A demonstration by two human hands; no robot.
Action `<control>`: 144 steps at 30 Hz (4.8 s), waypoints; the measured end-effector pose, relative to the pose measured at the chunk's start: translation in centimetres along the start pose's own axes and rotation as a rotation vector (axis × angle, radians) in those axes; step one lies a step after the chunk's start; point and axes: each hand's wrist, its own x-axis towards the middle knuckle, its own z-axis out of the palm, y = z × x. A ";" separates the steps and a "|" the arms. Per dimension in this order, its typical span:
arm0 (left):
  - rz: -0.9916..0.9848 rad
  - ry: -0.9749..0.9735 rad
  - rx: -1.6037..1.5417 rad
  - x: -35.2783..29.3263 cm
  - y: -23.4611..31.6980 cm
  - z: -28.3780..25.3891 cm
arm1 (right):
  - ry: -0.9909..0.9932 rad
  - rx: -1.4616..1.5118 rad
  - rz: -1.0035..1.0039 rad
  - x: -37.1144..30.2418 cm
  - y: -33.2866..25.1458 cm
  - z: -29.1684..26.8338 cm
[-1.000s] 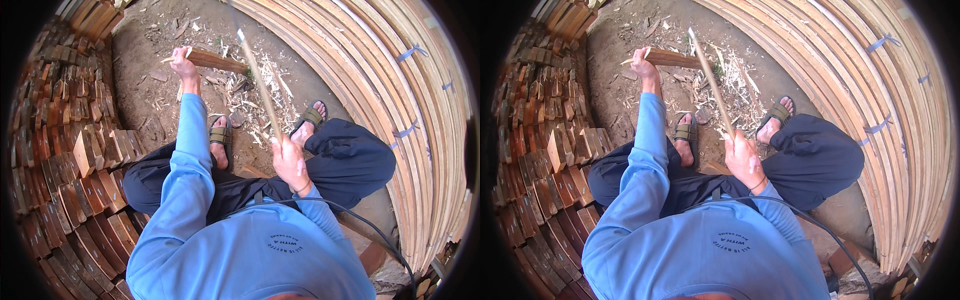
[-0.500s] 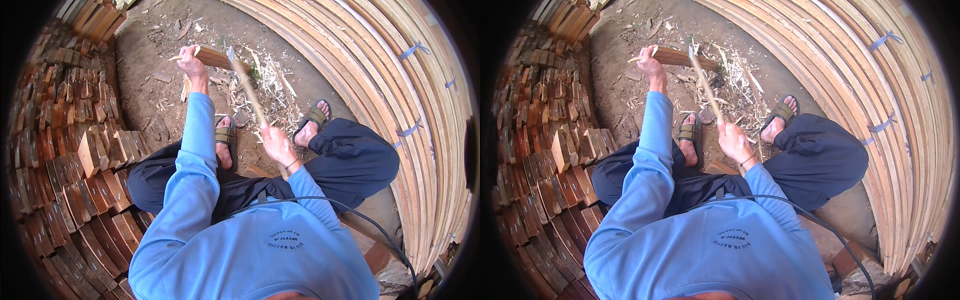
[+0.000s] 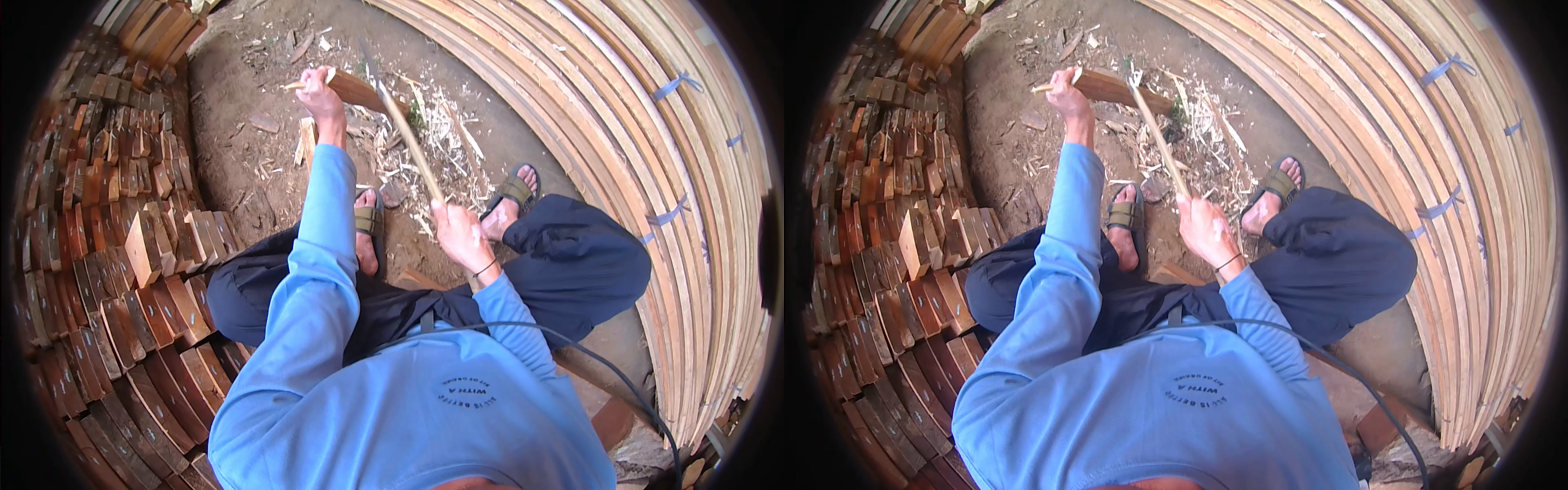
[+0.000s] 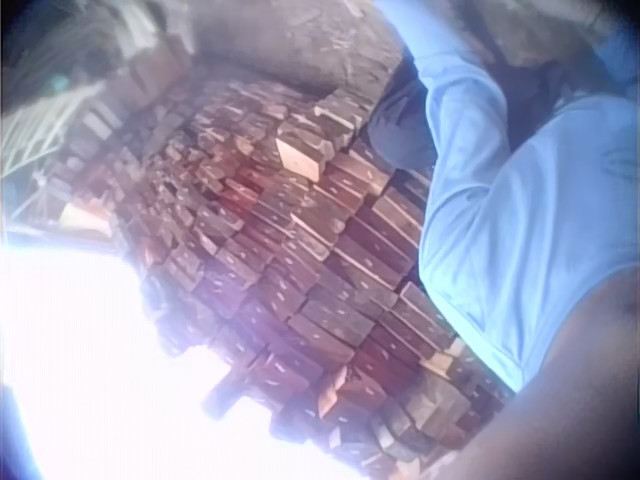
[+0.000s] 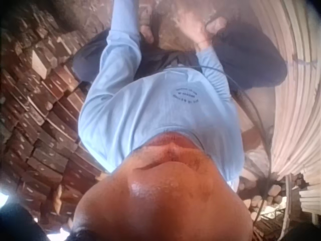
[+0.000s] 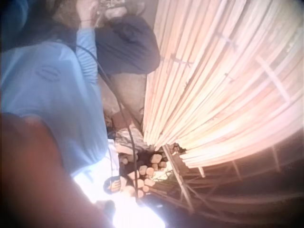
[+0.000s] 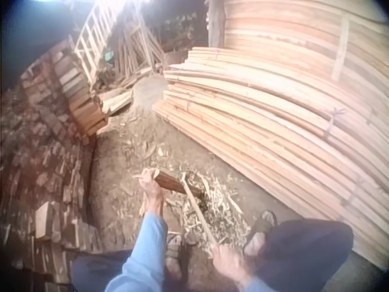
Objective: The person whittles a piece of wood with a small axe while sitting among stacks of timber, removing shavings from the edges.
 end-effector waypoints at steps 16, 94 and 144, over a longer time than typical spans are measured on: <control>0.011 0.102 0.059 1.2 -1.6 -2.8 | 0.123 0.192 0.092 -1.7 -2.0 -1.4; -0.020 0.007 -0.160 0.8 -2.1 -3.3 | 0.067 0.088 0.020 -1.3 0.6 2.3; 0.027 -0.110 0.087 -0.2 -1.7 -2.6 | 0.148 0.213 -0.049 -2.8 -5.1 -1.9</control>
